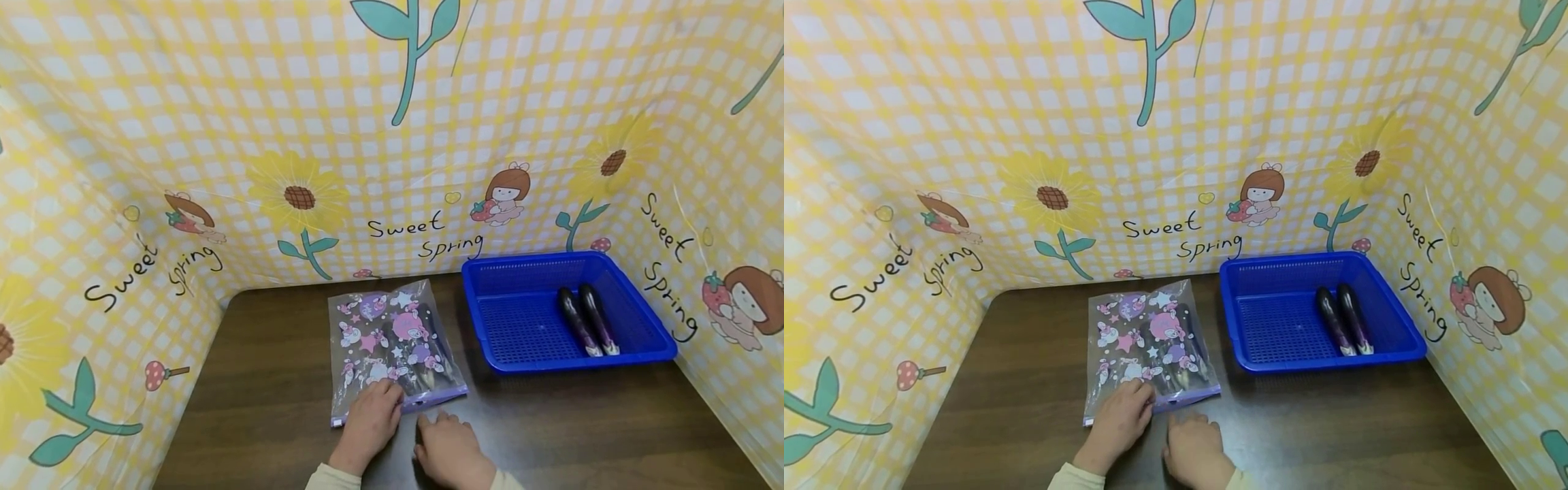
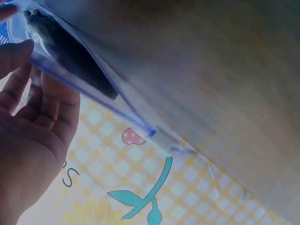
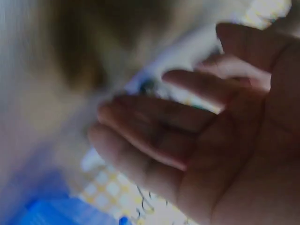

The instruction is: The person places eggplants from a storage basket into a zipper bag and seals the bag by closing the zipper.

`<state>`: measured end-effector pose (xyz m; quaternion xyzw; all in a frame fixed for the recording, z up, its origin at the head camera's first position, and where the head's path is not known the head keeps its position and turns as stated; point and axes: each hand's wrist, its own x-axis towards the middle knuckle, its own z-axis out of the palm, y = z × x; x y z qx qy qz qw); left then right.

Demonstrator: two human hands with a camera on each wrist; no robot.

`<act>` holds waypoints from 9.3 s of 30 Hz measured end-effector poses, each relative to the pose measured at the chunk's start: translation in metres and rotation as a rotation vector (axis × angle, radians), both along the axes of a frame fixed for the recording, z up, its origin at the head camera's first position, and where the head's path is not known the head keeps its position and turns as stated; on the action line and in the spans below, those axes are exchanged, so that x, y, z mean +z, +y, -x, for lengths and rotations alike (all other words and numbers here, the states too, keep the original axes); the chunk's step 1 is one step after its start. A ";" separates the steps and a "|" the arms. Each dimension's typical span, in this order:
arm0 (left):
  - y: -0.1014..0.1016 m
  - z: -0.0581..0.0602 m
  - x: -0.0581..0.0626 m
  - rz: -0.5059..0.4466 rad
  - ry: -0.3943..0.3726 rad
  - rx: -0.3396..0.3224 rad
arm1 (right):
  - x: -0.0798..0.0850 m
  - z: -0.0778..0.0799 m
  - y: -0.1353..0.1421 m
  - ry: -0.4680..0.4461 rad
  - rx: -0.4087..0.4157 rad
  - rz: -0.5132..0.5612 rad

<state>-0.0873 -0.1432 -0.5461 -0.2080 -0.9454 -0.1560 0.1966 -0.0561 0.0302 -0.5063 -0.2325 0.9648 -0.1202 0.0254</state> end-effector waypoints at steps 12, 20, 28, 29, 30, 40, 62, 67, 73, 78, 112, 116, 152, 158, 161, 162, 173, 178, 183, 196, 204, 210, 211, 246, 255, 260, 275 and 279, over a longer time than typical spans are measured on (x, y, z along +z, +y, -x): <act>0.003 0.002 -0.005 0.093 -0.048 0.026 | 0.097 0.081 0.089 0.035 -0.038 0.277; 0.001 0.001 -0.006 0.068 0.004 0.032 | 0.103 0.149 0.160 -0.042 -0.165 0.091; -0.006 -0.006 0.000 0.090 -0.060 0.050 | 0.092 0.197 0.220 -0.218 -0.176 -0.059; -0.008 -0.007 0.001 0.088 -0.070 0.053 | 0.090 0.201 0.225 -0.238 -0.166 -0.068; -0.009 -0.008 0.003 0.088 -0.079 0.056 | 0.088 0.204 0.231 -0.262 -0.158 -0.079; -0.017 -0.012 0.004 0.082 -0.059 0.048 | 0.061 0.210 0.254 -0.469 -0.143 -0.180; -0.018 -0.007 0.000 0.111 -0.009 0.063 | 0.040 0.207 0.242 -0.394 -0.110 -0.058; -0.019 -0.007 -0.001 0.104 0.000 0.047 | 0.046 0.204 0.236 -0.352 -0.094 -0.023; -0.018 -0.007 0.000 0.110 0.014 0.047 | 0.053 0.198 0.226 -0.268 -0.062 0.039; -0.018 -0.007 -0.001 0.103 0.033 0.039 | 0.055 0.193 0.220 -0.236 -0.130 0.027; -0.019 -0.007 -0.004 0.079 0.049 0.028 | 0.083 0.151 0.203 -0.004 -0.339 0.387; -0.018 -0.006 -0.005 0.080 0.078 0.029 | 0.088 0.139 0.205 -0.027 -0.338 0.397; -0.018 -0.003 -0.004 0.079 0.029 0.039 | 0.057 0.058 0.134 0.357 -0.188 0.545; -0.019 -0.002 -0.005 0.062 0.045 0.008 | 0.055 0.050 0.129 0.367 -0.178 0.565; -0.018 -0.003 -0.005 0.066 0.034 0.011 | 0.052 0.044 0.126 0.400 -0.150 0.579; -0.018 -0.003 -0.005 0.068 0.033 0.015 | 0.050 0.042 0.124 0.411 -0.137 0.586; -0.018 -0.003 -0.003 0.047 0.105 0.019 | 0.016 0.018 0.086 0.344 -0.018 0.648; -0.018 -0.003 -0.003 0.042 0.117 0.019 | -0.003 0.007 0.071 0.252 0.047 0.626; -0.018 -0.003 -0.002 0.056 0.117 0.027 | -0.013 -0.003 0.061 0.101 0.145 0.552; -0.018 -0.003 0.000 0.054 0.103 0.045 | -0.024 -0.008 0.046 -0.064 0.095 0.403; -0.018 -0.004 -0.002 0.046 0.086 0.054 | -0.028 -0.003 0.021 -0.149 -0.018 0.282; -0.018 -0.004 -0.003 0.042 0.086 0.051 | -0.032 0.003 0.000 -0.080 -0.080 0.240; -0.018 -0.004 -0.003 0.039 0.085 0.049 | -0.033 0.005 -0.003 -0.050 -0.083 0.234; -0.020 -0.006 -0.001 0.012 0.003 0.033 | -0.038 0.021 0.013 -0.079 -0.029 0.211; -0.021 -0.005 0.000 0.025 -0.023 0.038 | -0.038 0.021 0.015 -0.092 -0.019 0.228; -0.021 -0.003 0.001 0.021 -0.011 0.035 | -0.038 0.020 0.014 -0.043 -0.015 0.207; -0.015 -0.002 0.001 0.026 0.012 0.034 | -0.044 0.024 -0.009 0.068 -0.069 0.143; -0.015 -0.002 0.000 0.016 0.042 0.031 | -0.045 0.025 -0.020 0.120 -0.087 0.124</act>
